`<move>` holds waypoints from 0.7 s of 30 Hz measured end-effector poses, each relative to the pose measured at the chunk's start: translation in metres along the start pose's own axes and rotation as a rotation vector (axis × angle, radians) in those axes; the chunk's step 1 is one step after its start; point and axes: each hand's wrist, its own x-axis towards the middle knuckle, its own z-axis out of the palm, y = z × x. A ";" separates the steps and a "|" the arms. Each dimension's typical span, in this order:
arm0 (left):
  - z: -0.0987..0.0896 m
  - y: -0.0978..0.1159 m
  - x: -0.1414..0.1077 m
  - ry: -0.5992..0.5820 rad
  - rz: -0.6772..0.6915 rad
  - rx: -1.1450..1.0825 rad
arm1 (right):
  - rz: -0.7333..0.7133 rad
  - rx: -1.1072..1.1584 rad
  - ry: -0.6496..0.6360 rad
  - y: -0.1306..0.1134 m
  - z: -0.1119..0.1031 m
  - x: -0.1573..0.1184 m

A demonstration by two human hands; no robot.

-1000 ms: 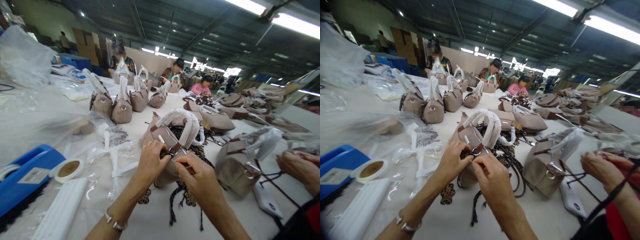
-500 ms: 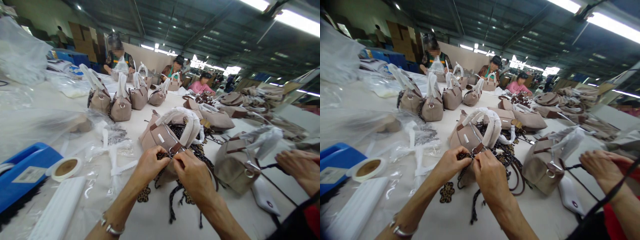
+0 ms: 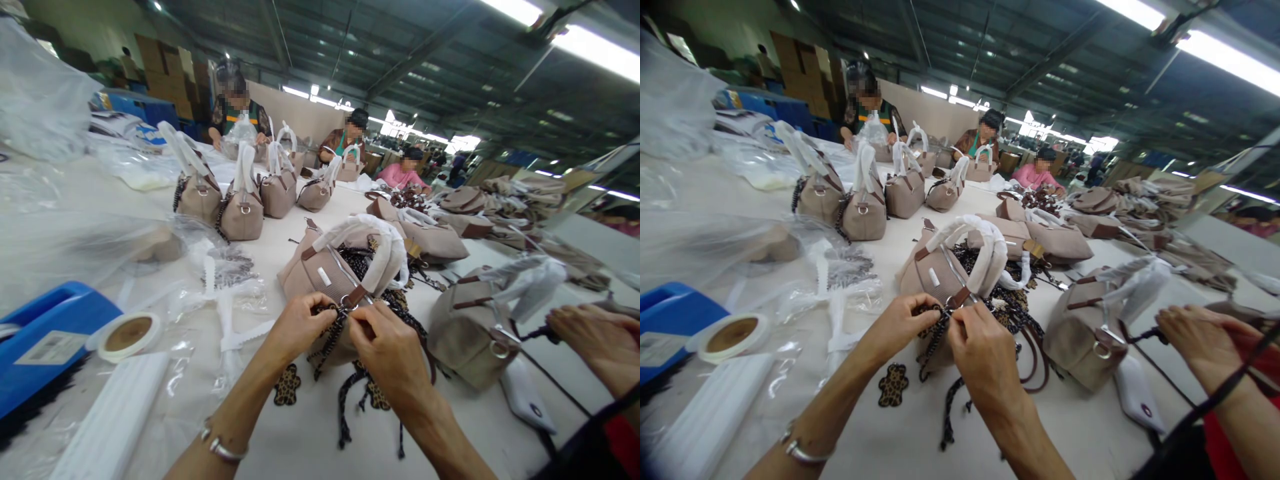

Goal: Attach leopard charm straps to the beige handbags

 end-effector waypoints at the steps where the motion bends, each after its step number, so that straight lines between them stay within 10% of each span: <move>1: 0.000 -0.001 0.000 -0.005 0.003 -0.003 | 0.005 0.000 -0.006 0.000 0.000 0.000; 21: 0.003 0.001 0.005 -0.006 0.030 0.017 | -0.011 -0.085 0.015 0.000 0.006 0.001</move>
